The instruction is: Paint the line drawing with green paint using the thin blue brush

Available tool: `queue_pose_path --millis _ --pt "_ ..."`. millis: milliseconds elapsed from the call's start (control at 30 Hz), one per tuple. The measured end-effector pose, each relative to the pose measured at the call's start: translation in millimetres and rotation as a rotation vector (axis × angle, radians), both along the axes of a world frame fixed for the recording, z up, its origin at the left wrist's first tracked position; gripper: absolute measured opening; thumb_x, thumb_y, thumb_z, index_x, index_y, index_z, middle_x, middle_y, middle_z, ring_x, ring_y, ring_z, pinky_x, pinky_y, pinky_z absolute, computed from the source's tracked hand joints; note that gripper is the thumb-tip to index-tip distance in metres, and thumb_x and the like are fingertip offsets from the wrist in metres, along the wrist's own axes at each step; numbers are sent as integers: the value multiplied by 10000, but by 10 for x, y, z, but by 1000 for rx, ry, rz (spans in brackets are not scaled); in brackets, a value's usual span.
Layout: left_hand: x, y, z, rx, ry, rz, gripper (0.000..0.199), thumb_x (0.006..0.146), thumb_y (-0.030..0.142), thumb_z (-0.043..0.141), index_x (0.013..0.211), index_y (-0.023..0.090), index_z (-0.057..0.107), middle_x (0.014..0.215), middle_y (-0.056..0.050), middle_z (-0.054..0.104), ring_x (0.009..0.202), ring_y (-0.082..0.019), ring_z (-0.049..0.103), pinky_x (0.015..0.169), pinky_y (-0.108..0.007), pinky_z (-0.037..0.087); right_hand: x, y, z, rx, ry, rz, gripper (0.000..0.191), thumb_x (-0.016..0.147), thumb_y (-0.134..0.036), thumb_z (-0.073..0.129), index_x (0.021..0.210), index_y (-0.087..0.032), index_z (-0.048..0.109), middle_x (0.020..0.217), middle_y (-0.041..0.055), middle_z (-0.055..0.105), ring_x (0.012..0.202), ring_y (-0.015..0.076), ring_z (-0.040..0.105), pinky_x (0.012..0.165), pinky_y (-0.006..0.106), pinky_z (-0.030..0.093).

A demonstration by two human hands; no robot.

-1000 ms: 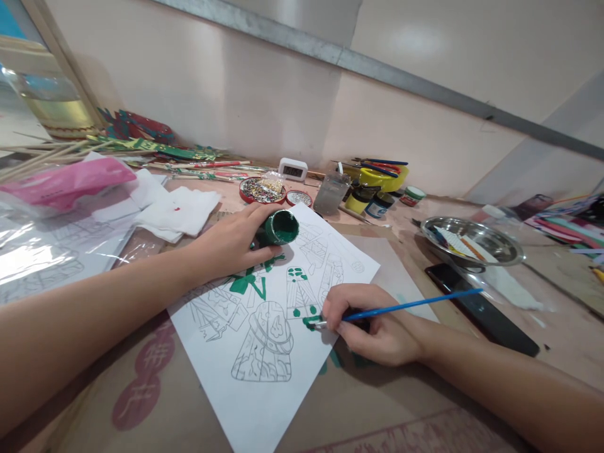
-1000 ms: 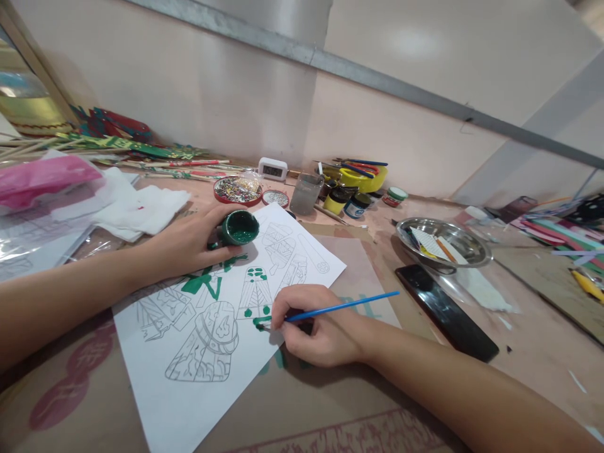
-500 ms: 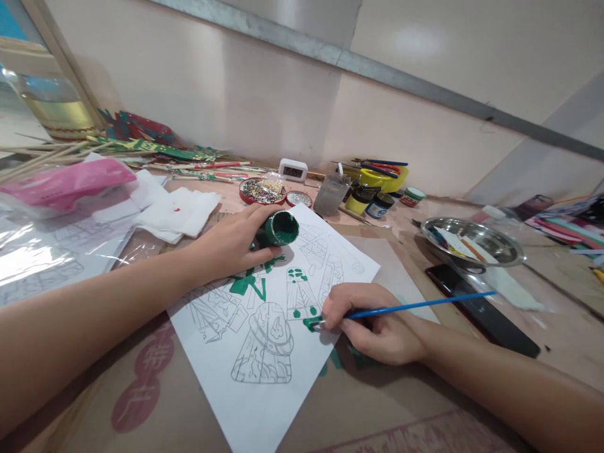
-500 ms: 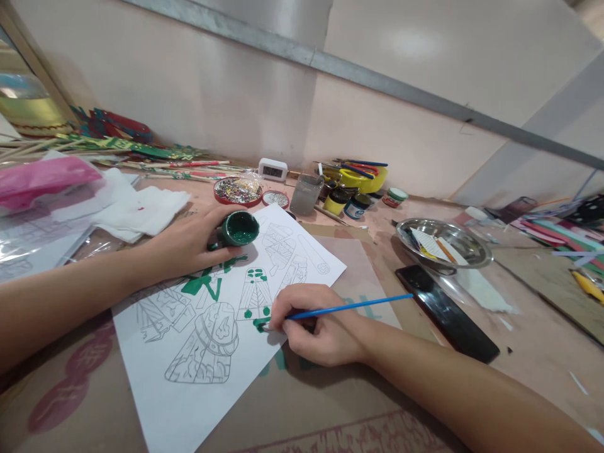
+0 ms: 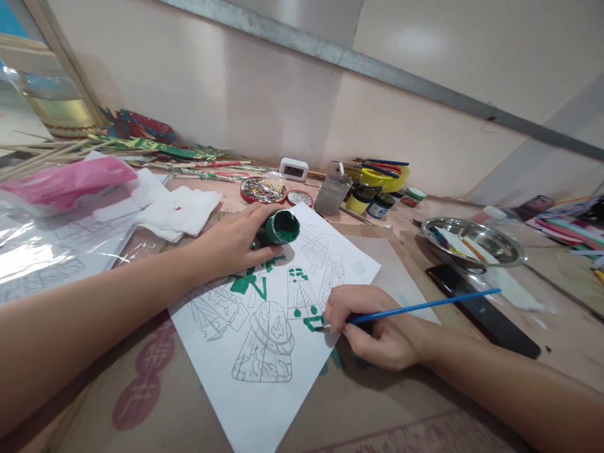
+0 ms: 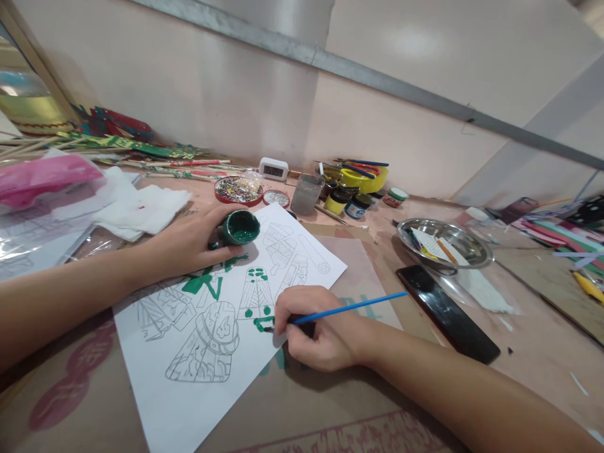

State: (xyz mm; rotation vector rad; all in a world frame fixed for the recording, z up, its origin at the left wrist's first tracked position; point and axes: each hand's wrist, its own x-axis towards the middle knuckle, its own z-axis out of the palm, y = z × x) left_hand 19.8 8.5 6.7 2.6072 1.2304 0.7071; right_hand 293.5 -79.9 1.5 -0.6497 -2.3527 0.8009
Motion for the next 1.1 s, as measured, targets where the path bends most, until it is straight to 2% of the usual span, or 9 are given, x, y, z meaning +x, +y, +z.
queue_pose_path --millis 133,333,533,667,800,933,1100 --pt "-4 2 1 2 7 2 664 923 514 609 1489 228 416 1384 -131 603 1222 -328 613 1027 -461 485 8 7 8 -1 16 2 166 740 -78 473 731 -203 582 681 37 647 624 165 598 586 274 502" --pt "3 4 -2 -1 4 12 673 915 521 618 1489 232 421 1377 -131 608 1201 -328 625 1022 -457 490 -7 -9 10 -22 19 6 205 744 -49 475 766 -189 622 733 59 698 669 169 647 615 268 521" --pt "-4 2 -3 -8 6 11 682 920 523 620 1498 227 414 1365 -136 615 1194 -330 630 1023 -465 490 -9 -9 8 27 -23 -33 170 699 -72 455 713 -203 562 663 31 636 608 155 581 575 256 471" --pt "-7 3 -6 -10 3 8 683 920 524 622 1498 226 413 1368 -140 613 1192 -329 633 1019 -461 492 -7 1 25 40 -7 -12 139 696 -92 452 690 -211 524 628 20 600 570 150 547 542 255 448" --pt "-2 4 -14 -1 -8 3 672 922 518 620 1494 227 421 1359 -138 624 1203 -336 627 1024 -469 485 -3 2 17 21 58 -6 167 734 -67 467 733 -211 551 656 22 624 592 153 579 560 260 475" --pt "2 8 -20 -2 -19 1 676 914 516 625 1495 234 423 1366 -136 621 1199 -341 628 1016 -477 490 -1 -3 -2 -2 36 3 185 748 -51 490 771 -209 582 715 40 668 640 165 615 597 271 500" --pt "-2 7 -15 -1 4 10 687 918 525 620 1504 234 409 1376 -136 614 1217 -338 622 1026 -465 487 -8 -5 8 43 -6 -8 140 710 -93 462 705 -215 532 642 22 606 591 159 546 560 265 443"
